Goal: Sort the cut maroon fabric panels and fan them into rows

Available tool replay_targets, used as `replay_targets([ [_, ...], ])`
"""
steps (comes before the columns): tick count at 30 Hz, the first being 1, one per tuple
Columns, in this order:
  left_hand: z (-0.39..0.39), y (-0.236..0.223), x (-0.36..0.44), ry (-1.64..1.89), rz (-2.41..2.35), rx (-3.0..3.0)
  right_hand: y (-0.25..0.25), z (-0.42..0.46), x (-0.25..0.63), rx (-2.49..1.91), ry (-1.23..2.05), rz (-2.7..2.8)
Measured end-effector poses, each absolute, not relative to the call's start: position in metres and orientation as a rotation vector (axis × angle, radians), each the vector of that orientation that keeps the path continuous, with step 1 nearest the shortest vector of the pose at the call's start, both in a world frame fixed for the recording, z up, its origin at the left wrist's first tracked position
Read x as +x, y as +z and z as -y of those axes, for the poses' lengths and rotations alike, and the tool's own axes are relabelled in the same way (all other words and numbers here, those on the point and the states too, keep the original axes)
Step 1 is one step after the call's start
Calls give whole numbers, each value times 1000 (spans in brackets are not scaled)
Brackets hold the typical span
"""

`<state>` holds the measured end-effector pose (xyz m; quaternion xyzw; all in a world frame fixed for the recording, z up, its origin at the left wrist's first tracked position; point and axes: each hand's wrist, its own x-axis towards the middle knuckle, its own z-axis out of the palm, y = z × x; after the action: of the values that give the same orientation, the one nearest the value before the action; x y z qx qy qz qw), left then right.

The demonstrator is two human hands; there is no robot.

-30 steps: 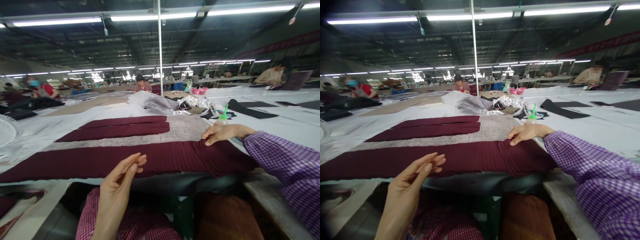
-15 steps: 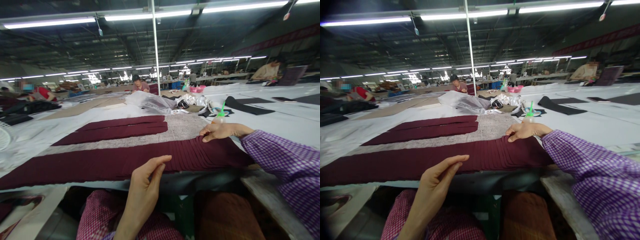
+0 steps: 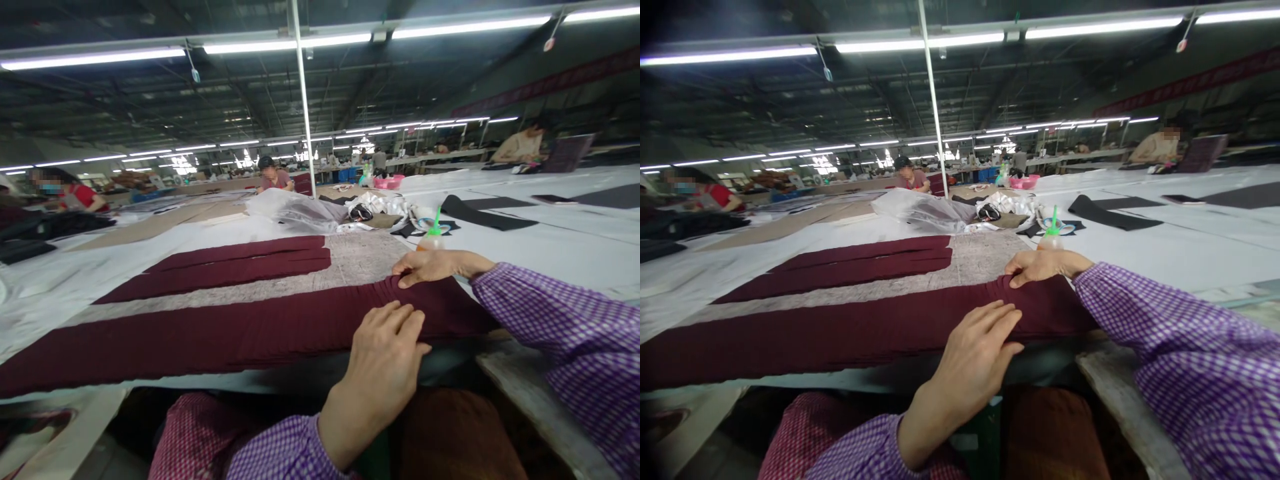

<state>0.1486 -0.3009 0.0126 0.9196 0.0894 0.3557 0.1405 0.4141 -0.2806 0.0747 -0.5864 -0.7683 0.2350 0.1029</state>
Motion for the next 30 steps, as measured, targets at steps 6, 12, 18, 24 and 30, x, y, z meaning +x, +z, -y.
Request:
replay_targets([
  [6,302,-2,159,875,-260,2801,71,279,415,-1779,699,2354],
  [12,302,-7,159,898,-245,2857,85,288,436,-1913,617,2275],
  [18,303,-10,160,914,-266,2862,103,313,424,-1964,439,2202],
  [24,306,-9,161,902,-274,2922,33,325,382,-1920,317,2185],
  [30,305,-6,158,844,-260,2954,5,320,409,-1975,212,2188],
])
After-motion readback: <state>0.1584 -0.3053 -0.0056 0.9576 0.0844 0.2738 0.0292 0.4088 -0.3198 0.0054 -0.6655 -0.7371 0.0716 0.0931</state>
